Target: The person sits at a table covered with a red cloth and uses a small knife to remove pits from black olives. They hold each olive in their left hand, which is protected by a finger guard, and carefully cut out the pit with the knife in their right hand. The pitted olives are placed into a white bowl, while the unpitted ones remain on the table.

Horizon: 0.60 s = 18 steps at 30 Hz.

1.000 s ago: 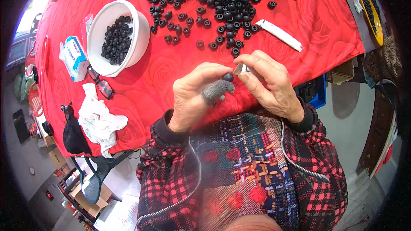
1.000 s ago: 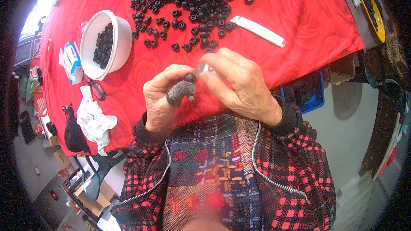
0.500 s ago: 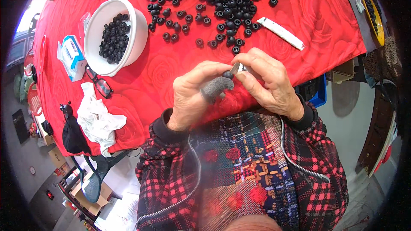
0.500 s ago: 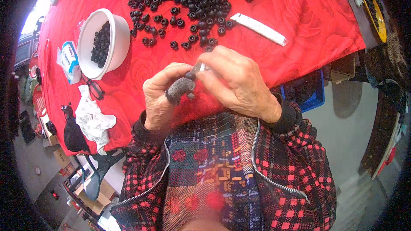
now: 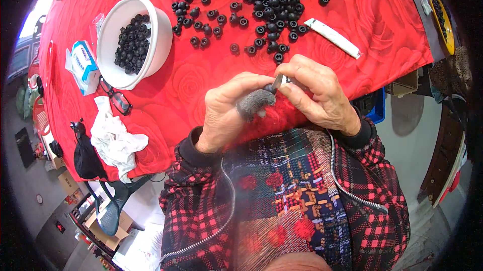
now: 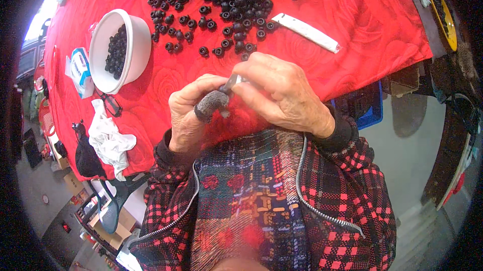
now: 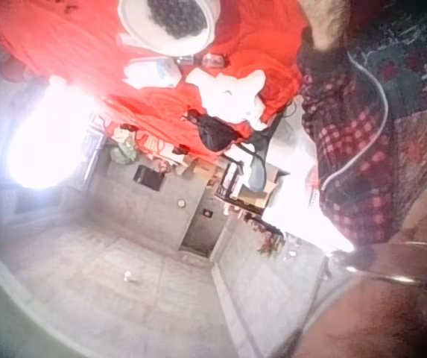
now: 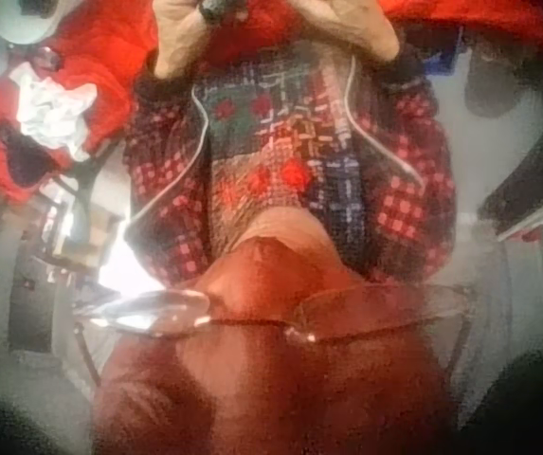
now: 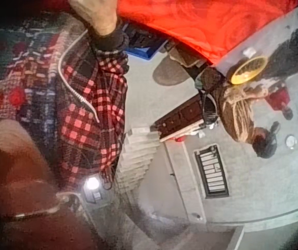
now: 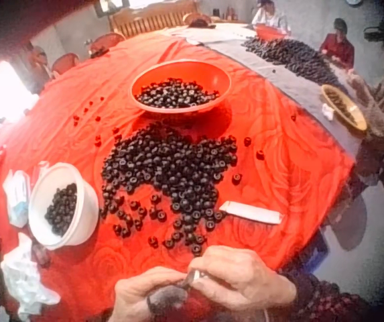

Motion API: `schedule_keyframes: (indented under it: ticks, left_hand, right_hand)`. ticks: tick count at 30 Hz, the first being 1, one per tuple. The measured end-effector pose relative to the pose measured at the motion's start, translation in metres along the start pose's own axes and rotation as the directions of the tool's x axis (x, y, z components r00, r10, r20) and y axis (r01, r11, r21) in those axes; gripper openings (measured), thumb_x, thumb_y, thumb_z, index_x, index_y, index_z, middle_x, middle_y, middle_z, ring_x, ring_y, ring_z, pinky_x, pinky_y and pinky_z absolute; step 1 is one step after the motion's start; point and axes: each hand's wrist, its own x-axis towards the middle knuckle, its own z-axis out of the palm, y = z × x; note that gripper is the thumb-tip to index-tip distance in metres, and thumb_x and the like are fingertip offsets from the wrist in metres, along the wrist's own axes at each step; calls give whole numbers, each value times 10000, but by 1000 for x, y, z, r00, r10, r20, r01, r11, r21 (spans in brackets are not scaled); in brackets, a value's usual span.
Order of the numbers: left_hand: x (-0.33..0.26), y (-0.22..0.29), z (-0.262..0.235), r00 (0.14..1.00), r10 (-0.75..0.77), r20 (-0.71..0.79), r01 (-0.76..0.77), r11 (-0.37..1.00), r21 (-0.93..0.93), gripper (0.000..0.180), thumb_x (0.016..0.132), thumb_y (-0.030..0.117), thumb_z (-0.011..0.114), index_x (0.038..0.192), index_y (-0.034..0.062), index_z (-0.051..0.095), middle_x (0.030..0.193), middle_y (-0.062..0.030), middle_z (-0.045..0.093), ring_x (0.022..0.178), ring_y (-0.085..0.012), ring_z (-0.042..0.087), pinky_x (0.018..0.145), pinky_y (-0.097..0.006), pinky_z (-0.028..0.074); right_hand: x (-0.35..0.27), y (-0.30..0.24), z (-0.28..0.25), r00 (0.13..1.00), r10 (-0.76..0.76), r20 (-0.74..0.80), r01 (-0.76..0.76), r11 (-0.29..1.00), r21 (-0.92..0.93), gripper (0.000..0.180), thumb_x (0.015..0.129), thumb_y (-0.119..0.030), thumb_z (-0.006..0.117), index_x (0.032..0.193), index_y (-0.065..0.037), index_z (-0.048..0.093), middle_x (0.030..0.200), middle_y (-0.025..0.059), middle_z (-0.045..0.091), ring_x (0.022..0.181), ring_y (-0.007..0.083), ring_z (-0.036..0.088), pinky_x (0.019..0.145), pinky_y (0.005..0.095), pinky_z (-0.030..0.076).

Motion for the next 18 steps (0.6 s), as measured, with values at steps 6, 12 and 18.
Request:
schedule_keyframes:
  ticks: [6, 12, 18]
  left_hand:
    - [1, 0, -1, 999, -32, 3, 32, 999, 27, 229, 871, -25, 591, 1094, -5, 642, 953, -57, 623, 820, -105, 610, 624, -207, 516]
    - [0, -4, -7, 991, -107, 74, 117, 982, -148, 219, 891, 38, 591, 1100, -1, 643, 947, -51, 621, 805, -108, 604, 636, -226, 518]
    - [2, -6, -9, 986, -133, 101, 151, 971, -188, 223, 897, 65, 594, 1104, 1, 643, 928, -45, 621, 766, -106, 601, 619, -229, 511]
  right_hand:
    - [3, 3, -3, 999, -17, 42, 16, 1000, 3, 131, 832, -81, 610, 936, -3, 593, 765, 134, 533, 703, 305, 561, 612, 385, 445]
    - [6, 12, -4, 994, -72, 80, 67, 996, 60, 142, 830, -91, 617, 935, 1, 589, 736, 130, 511, 675, 308, 542, 587, 393, 425]
    - [7, 21, -5, 989, -99, 107, 87, 990, 114, 147, 822, -102, 626, 928, -6, 591, 734, 126, 514, 669, 310, 542, 580, 387, 422]
